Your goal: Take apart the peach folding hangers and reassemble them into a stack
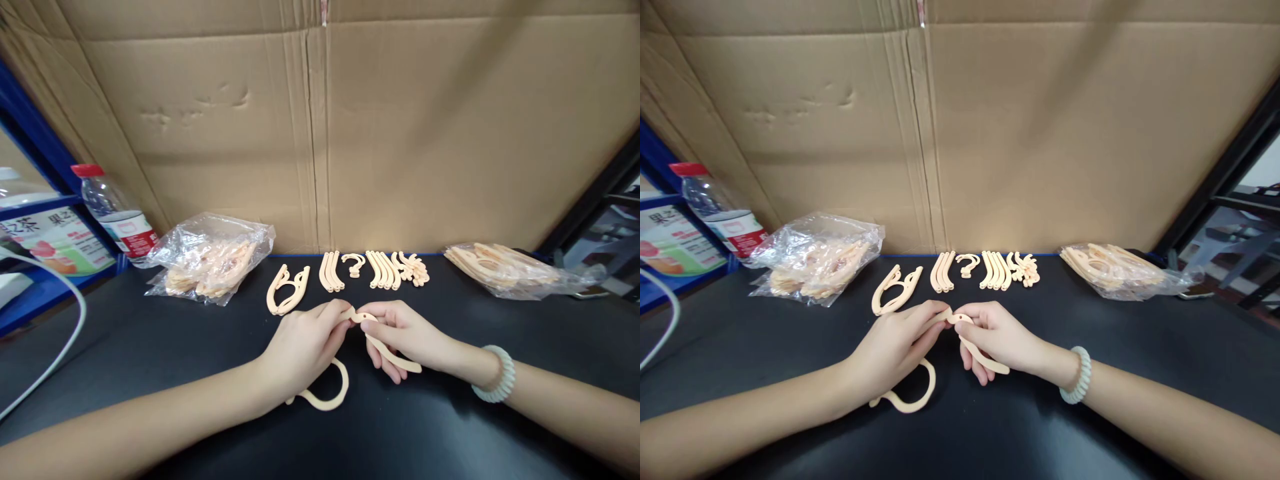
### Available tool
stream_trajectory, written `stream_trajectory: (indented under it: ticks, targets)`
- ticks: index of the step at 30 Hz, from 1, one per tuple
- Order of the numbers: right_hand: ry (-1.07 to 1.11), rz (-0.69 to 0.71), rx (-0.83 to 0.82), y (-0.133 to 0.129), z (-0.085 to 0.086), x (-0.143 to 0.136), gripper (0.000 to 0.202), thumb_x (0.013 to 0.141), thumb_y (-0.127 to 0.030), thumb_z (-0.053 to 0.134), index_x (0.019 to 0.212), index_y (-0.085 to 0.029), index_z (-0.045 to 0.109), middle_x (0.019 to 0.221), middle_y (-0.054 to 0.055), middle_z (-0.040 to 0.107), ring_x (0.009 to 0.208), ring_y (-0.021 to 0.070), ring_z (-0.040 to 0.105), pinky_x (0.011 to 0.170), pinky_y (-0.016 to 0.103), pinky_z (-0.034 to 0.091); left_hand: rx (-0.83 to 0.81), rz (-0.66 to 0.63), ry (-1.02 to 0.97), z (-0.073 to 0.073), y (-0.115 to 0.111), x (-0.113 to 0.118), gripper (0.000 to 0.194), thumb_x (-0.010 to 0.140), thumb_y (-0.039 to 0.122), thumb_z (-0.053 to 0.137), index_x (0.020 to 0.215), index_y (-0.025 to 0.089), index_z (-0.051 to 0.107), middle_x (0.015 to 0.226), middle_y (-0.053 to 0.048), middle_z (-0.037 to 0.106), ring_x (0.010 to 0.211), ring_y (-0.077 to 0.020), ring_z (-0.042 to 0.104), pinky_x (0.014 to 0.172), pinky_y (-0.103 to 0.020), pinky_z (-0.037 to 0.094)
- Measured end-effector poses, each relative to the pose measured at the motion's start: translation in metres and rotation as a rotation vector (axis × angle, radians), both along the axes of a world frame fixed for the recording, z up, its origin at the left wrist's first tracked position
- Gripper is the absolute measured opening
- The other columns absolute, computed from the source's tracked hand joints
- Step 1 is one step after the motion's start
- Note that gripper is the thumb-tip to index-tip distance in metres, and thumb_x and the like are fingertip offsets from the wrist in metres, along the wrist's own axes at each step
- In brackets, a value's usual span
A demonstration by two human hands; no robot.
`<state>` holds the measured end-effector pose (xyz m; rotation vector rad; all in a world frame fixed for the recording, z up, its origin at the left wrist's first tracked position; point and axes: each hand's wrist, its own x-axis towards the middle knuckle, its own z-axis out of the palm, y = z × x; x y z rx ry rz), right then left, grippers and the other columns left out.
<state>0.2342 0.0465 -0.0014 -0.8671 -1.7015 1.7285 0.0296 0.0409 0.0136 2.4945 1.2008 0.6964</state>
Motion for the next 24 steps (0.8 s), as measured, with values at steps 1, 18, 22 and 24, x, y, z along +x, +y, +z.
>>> stream_trajectory:
  ticks: [1,18,22,24]
  targets:
    - [-0.011,0.003,0.005,0.0,0.0,0.0,0.038,0.092,-0.054,0.052,0.095,-0.016,0.054,0.055,-0.002,0.062,0.033,0.0103,0.053,0.03,0.015,0.036,0.068,0.001,0.08,0.0,0.0,0.0,0.023,0.096,0.023,0.038,0.105,0.021,0.059,0.091,-0.005,0.072,0.075,-0.0195,0.067,0.062,-0.025,0.042]
    - [-0.255,-0.175,0.468,-0.017,-0.006,-0.006,0.037,0.092,-0.039,0.054,0.062,-0.019,0.043,0.051,-0.006,0.037,0.042,0.0062,0.031,0.039,0.02,0.023,0.305,-0.088,0.452,-0.004,-0.005,-0.002,0.022,0.088,0.007,0.037,0.083,0.017,0.056,0.059,-0.004,0.058,0.044,-0.0189,0.052,0.043,-0.025,0.023]
    - [-0.245,-0.142,0.621,-0.019,-0.005,-0.004,0.04,0.094,-0.035,0.053,0.06,-0.017,0.044,0.054,-0.006,0.032,0.049,0.0067,0.026,0.046,0.022,0.022,0.222,-0.04,0.395,-0.007,-0.005,-0.002,0.022,0.095,0.017,0.034,0.087,0.018,0.054,0.058,-0.002,0.059,0.045,-0.0197,0.055,0.044,-0.025,0.025]
    - [-0.186,-0.118,0.469,-0.019,-0.005,-0.004,0.037,0.094,-0.039,0.055,0.064,-0.017,0.049,0.053,-0.007,0.033,0.045,0.0058,0.027,0.043,0.021,0.021,0.155,-0.007,0.313,-0.008,-0.005,-0.001,0.024,0.097,0.021,0.032,0.087,0.018,0.054,0.06,-0.002,0.06,0.047,-0.0196,0.056,0.045,-0.025,0.027]
